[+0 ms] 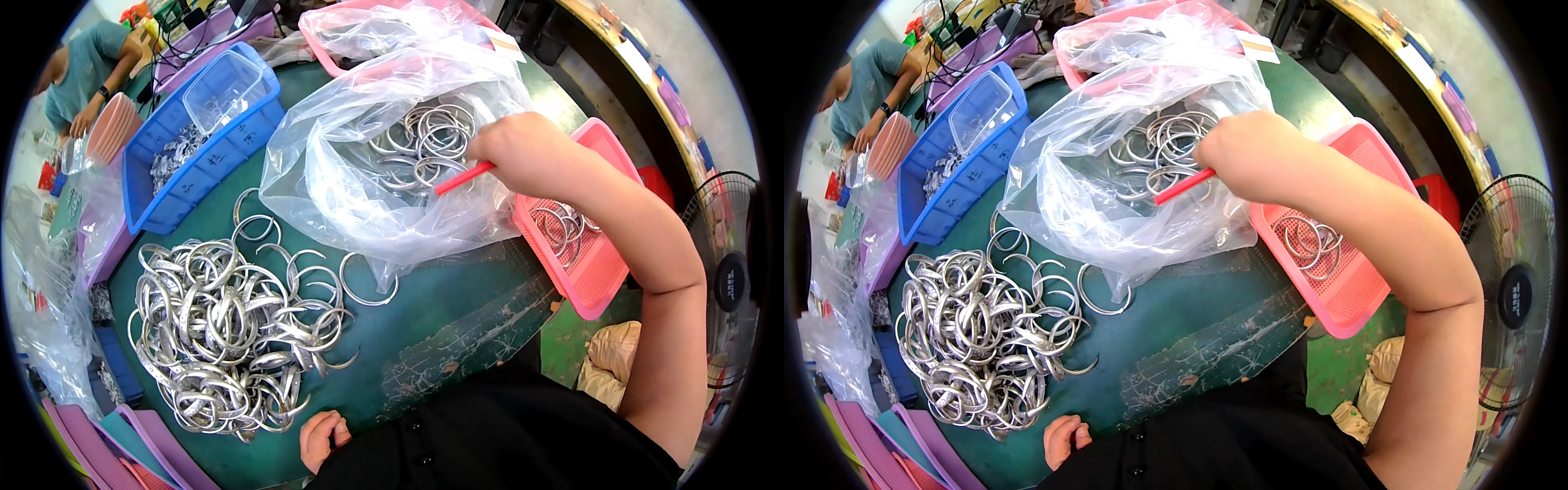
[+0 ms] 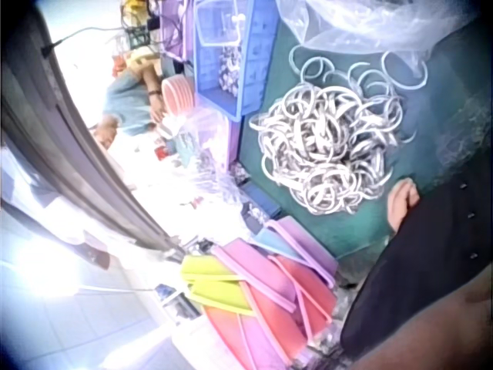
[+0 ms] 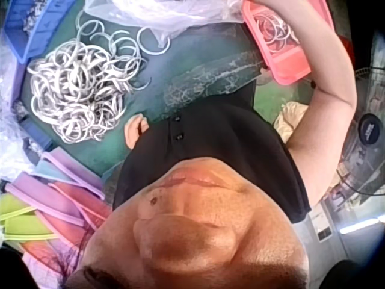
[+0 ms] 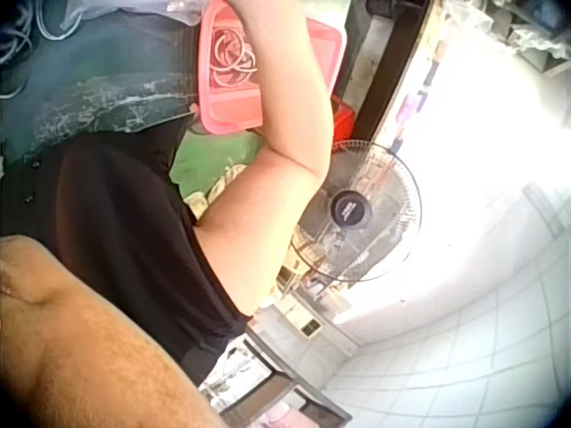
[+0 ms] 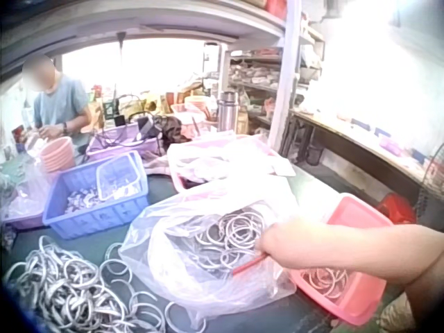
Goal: The person uses a red pen to mark individual silver-colored metal components by hand and then places them into a plastic bag. They handle the items one at a time from a large pile on the workbench.
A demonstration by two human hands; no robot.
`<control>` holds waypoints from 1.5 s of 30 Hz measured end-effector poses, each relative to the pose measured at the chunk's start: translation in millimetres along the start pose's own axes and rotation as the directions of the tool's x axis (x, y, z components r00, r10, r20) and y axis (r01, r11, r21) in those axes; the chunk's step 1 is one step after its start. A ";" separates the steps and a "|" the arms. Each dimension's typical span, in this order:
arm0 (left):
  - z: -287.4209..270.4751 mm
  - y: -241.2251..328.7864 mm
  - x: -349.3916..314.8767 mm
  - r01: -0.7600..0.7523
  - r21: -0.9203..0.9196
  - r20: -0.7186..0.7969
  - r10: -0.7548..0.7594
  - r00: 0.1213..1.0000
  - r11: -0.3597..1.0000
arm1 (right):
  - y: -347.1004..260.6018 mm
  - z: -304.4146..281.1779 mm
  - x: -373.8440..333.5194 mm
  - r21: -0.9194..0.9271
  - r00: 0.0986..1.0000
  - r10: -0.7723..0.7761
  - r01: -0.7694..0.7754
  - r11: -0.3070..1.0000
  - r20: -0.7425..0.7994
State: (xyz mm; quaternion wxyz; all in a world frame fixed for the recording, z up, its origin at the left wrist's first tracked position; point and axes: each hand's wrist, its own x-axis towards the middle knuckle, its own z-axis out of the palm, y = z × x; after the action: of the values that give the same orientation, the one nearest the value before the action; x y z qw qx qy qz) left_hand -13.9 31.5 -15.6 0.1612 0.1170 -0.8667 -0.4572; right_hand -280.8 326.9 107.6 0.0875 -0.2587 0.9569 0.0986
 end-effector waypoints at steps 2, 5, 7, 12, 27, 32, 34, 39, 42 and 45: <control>-1.1 1.1 1.3 -0.008 0.022 0.016 0.008 1.000 1.000 | 0.5 -0.9 11.1 -0.086 0.997 0.070 -0.067 0.994 0.031; -2.0 2.9 2.3 -0.032 0.046 0.045 0.030 0.999 0.998 | -2.5 1.2 24.5 -0.141 0.989 0.139 -0.130 0.981 0.055; -1.9 3.1 2.2 -0.040 0.050 0.054 0.037 0.998 0.998 | -4.2 0.3 34.0 -0.112 0.988 0.143 -0.136 0.984 0.051; -2.8 0.3 1.5 -0.038 0.043 0.058 0.035 0.998 0.998 | -3.8 7.7 44.8 -0.087 0.982 0.156 -0.147 0.985 0.110; -1.9 1.7 4.3 -0.068 0.053 0.055 0.065 0.996 0.996 | 10.8 -0.7 38.3 -0.325 0.979 0.135 -0.178 0.929 -0.151; -1.8 0.2 3.2 -0.060 0.056 0.056 0.057 0.997 0.997 | 24.8 -6.6 40.9 -0.282 0.956 0.186 -0.247 0.927 -0.228; -1.5 0.1 4.0 -0.073 0.061 0.054 0.070 0.996 0.995 | 25.9 -17.9 41.7 -0.149 0.945 0.237 -0.274 0.950 -0.224; -1.7 -2.3 3.4 -0.075 0.041 0.054 0.072 0.996 0.996 | 30.3 -28.5 47.0 0.014 0.947 0.234 -0.236 0.972 -0.219; -2.6 -1.4 4.3 -0.071 0.058 0.067 0.067 0.995 0.996 | 27.3 -26.8 50.0 0.005 0.978 0.158 -0.159 0.987 -0.133; -2.3 -3.6 3.8 -0.087 0.062 0.060 0.083 0.995 0.994 | 18.9 -19.5 52.6 -0.012 0.992 0.121 -0.121 0.993 -0.039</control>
State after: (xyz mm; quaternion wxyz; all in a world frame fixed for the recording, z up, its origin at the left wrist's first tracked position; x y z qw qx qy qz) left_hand -16.3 26.4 -16.7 0.1518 0.0718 -0.8895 -0.4251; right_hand -337.5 313.2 117.7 0.0611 -0.2028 0.9716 0.1058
